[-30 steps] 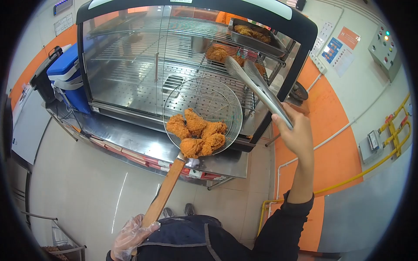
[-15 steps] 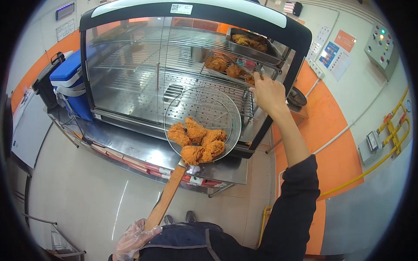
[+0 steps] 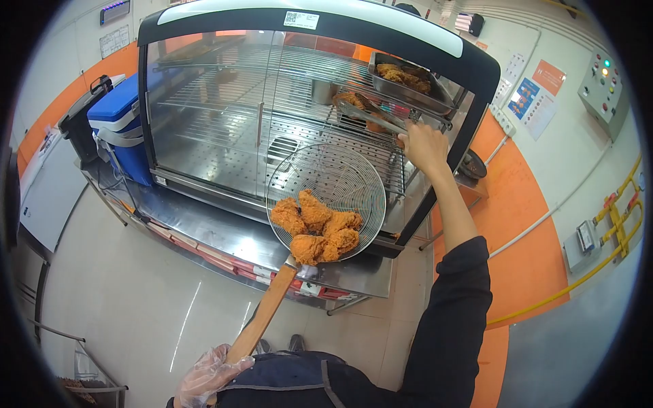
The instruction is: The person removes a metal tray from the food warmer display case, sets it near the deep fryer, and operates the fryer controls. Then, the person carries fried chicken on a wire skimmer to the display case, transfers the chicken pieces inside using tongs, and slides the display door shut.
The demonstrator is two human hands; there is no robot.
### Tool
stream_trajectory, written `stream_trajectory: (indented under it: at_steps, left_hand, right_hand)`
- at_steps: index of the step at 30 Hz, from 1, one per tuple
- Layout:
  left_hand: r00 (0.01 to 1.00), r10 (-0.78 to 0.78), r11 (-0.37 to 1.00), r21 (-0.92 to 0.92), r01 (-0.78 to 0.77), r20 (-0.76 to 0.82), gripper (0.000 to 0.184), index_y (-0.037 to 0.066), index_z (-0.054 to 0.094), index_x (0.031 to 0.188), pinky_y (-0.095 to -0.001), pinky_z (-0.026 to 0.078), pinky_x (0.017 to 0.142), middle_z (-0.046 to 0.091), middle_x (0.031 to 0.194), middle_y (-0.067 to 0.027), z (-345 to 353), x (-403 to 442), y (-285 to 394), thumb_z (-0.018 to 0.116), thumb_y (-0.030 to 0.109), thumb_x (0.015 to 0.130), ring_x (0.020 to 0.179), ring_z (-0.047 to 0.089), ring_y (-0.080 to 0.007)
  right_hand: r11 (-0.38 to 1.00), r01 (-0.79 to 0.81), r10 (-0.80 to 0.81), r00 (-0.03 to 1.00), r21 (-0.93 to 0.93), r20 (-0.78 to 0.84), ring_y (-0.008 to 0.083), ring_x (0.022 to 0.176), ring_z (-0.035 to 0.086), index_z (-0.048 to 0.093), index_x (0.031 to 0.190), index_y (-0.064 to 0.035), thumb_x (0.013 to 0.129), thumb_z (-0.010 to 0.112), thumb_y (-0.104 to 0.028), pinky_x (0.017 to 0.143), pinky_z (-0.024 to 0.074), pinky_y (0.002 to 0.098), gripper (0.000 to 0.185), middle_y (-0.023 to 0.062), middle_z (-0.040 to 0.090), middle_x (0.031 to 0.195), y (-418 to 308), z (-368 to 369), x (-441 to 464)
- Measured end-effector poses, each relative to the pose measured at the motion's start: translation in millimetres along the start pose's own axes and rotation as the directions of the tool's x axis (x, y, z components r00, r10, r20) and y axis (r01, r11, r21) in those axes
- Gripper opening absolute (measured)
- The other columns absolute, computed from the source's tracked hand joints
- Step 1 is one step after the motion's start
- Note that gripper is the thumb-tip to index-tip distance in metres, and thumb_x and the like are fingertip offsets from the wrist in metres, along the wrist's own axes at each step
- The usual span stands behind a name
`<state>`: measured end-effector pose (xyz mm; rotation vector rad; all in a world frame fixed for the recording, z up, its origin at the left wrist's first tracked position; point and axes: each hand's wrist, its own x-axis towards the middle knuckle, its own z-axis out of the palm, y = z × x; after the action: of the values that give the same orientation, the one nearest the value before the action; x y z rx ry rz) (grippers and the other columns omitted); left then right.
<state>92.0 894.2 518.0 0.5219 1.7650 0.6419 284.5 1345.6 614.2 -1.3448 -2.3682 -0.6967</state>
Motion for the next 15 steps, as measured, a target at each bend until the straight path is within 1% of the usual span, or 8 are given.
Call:
stream_trajectory:
  at_steps: [2,5,7,10,11,12,14,15]
  left_hand:
    - [1.000,-0.004,1.000,-0.014,0.004,0.001,0.048,0.002,0.059,0.085,-0.0254,0.036,0.051,0.050,0.061,-0.0014,0.0,0.8,-0.6,0.074,0.045,0.070,0.056,0.046,-0.0105]
    - [1.000,-0.019,0.999,-0.038,0.019,0.001,0.045,0.001,0.059,0.086,-0.0262,0.037,0.053,0.050,0.061,-0.0016,0.0,0.7,0.8,0.074,0.042,0.072,0.056,0.046,-0.0109]
    - [1.000,-0.017,0.999,-0.045,0.017,0.003,0.043,0.000,0.059,0.087,-0.0271,0.038,0.054,0.050,0.061,-0.0025,0.4,6.7,-9.6,0.074,0.038,0.073,0.057,0.046,-0.0115]
    - [0.952,0.304,0.951,0.046,-0.305,0.017,0.042,-0.001,0.059,0.090,-0.0295,0.040,0.057,0.051,0.069,-0.0065,-2.3,10.2,-27.0,0.073,0.035,0.075,0.062,0.049,-0.0136]
    - [0.873,0.486,0.848,0.215,-0.485,0.053,0.044,-0.002,0.058,0.092,-0.0305,0.040,0.058,0.051,0.072,-0.0079,-4.0,17.3,-42.3,0.072,0.036,0.075,0.064,0.050,-0.0146]
    - [0.760,0.639,0.682,0.368,-0.632,0.121,0.046,-0.003,0.058,0.093,-0.0315,0.040,0.059,0.051,0.076,-0.0093,-6.3,28.2,-62.1,0.072,0.038,0.076,0.066,0.050,-0.0157]
    - [0.836,0.536,0.748,0.391,-0.536,0.122,0.050,-0.003,0.057,0.096,-0.0330,0.041,0.061,0.052,0.081,-0.0112,-7.0,24.9,-51.3,0.070,0.041,0.076,0.070,0.052,-0.0176]
    - [0.966,0.250,0.931,0.256,-0.259,0.067,0.052,-0.003,0.057,0.098,-0.0335,0.041,0.061,0.052,0.083,-0.0118,-5.8,7.8,-12.9,0.069,0.043,0.076,0.071,0.053,-0.0184]
  right_hand:
    - [1.000,0.000,0.001,0.999,0.017,-0.041,0.0346,0.076,0.065,0.061,0.102,-0.0058,0.081,0.060,-0.028,0.065,0.0509,0.0449,0.031,0.0168,0.065,0.084,-3.5,-2.1,-6.3]
    - [0.997,-0.056,0.057,0.998,0.054,-0.015,0.0349,0.076,0.065,0.062,0.099,-0.0051,0.081,0.061,-0.027,0.065,0.0505,0.0450,0.028,0.0169,0.065,0.085,-6.1,-1.9,-7.3]
    - [0.996,-0.082,0.083,0.996,0.034,-0.035,0.0354,0.077,0.064,0.062,0.098,-0.0047,0.082,0.060,-0.027,0.065,0.0504,0.0453,0.028,0.0171,0.065,0.085,-12.0,-0.4,-8.1]
    - [0.986,-0.165,0.167,0.984,0.032,-0.060,0.0363,0.078,0.064,0.063,0.097,-0.0039,0.082,0.060,-0.027,0.065,0.0503,0.0459,0.027,0.0173,0.065,0.084,-23.2,6.0,-4.6]
    - [0.979,-0.201,0.203,0.977,0.036,-0.068,0.0367,0.079,0.064,0.063,0.096,-0.0036,0.082,0.060,-0.027,0.065,0.0503,0.0462,0.027,0.0173,0.065,0.084,-26.9,8.5,-2.6]
    - [0.972,-0.232,0.234,0.970,0.036,-0.061,0.0367,0.079,0.064,0.063,0.095,-0.0033,0.082,0.059,-0.026,0.065,0.0504,0.0460,0.026,0.0175,0.066,0.084,-33.0,9.5,0.3]
    - [0.954,-0.297,0.299,0.953,0.032,-0.047,0.0369,0.080,0.065,0.064,0.093,-0.0026,0.082,0.059,-0.024,0.065,0.0508,0.0456,0.024,0.0179,0.066,0.085,-47.2,10.4,8.9]
    - [0.951,-0.307,0.308,0.951,0.017,-0.024,0.0367,0.080,0.065,0.065,0.093,-0.0026,0.082,0.059,-0.022,0.065,0.0510,0.0452,0.023,0.0182,0.066,0.086,-51.7,13.7,14.3]
